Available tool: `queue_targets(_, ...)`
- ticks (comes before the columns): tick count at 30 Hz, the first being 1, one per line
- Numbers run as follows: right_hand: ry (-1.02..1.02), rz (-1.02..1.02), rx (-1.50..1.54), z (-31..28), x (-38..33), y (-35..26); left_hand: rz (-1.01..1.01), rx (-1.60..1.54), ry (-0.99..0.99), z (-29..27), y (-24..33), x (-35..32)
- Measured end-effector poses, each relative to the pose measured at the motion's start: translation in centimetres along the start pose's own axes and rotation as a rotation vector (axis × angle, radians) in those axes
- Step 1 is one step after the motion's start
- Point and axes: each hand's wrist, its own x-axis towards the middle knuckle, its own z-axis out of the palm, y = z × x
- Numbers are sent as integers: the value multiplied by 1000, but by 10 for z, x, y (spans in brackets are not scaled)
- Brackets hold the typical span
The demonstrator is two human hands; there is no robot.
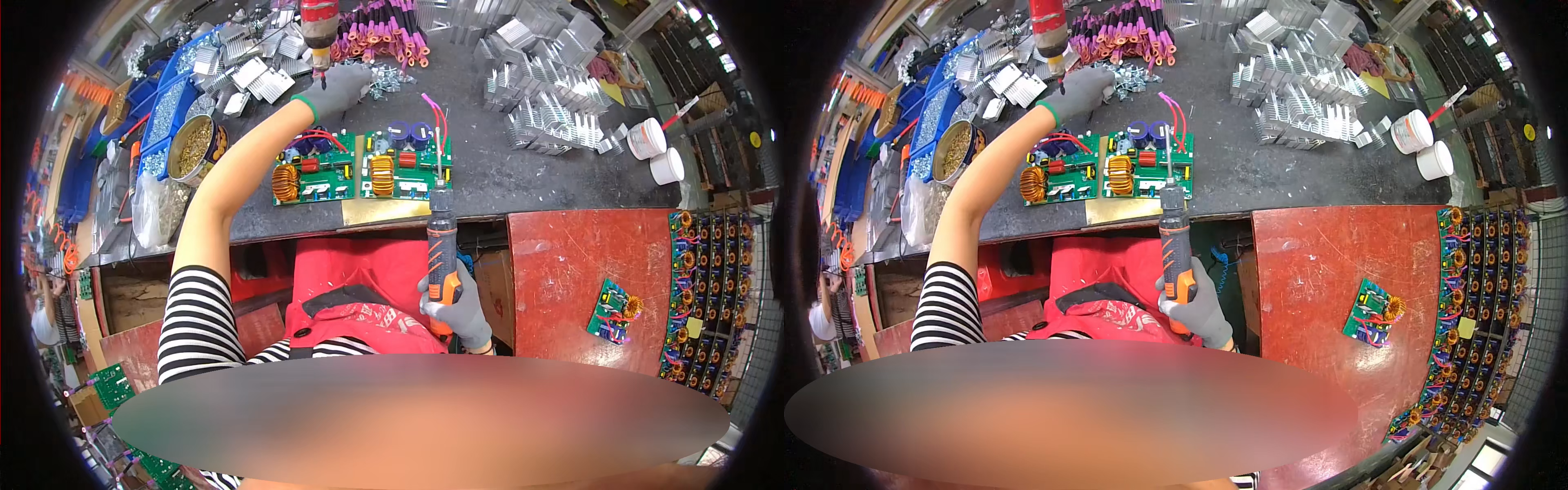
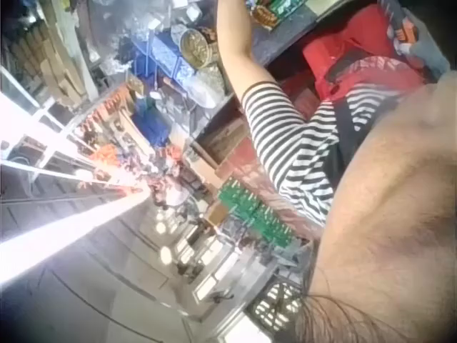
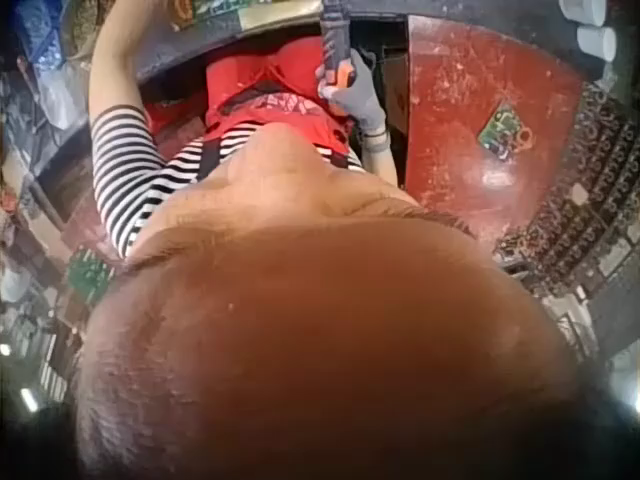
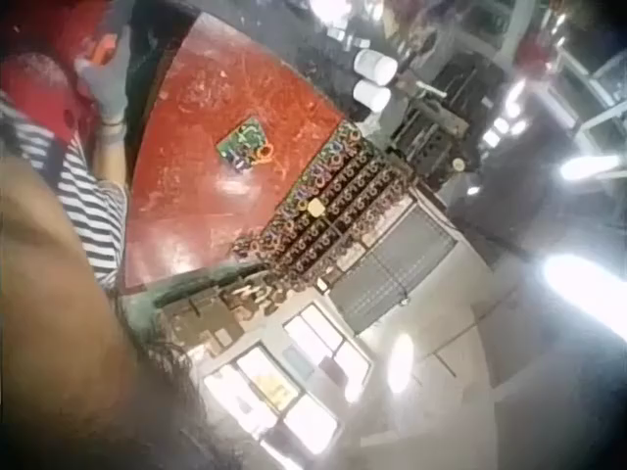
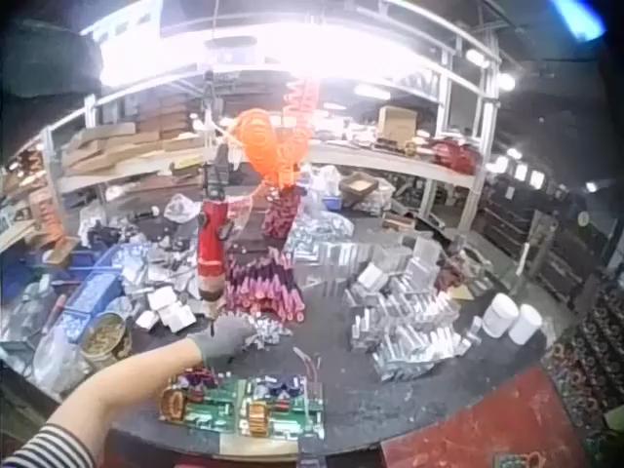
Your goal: The person assembles electronic components and heatsinks onto printed circuit boards by securing them with screws using an electric screwdriver.
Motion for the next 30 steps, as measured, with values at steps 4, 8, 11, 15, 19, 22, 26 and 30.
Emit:
queue_targets(4,-77,-6,-64,-1,0,-1,140,-302,364,0,5,-55)
queue_targets(8,-172,3,-229,-1,-1,-19,104,-1072,158,-11,36,-118)
queue_targets(11,-216,0,-344,0,-3,-24,3,-1615,122,-23,51,-136)
queue_targets(15,-227,83,-350,4,-10,-26,101,-2062,38,-22,55,-146)
queue_targets(19,-190,19,-330,5,-14,-22,40,-1946,5,-33,71,-158)
queue_targets(22,-192,39,-332,7,-16,-26,68,-1929,-12,-35,74,-158)
queue_targets(26,-195,38,-331,5,-19,-20,68,-1879,-33,-35,75,-157)
queue_targets(30,-193,4,-348,6,-22,-19,93,-1824,-57,-39,71,-154)
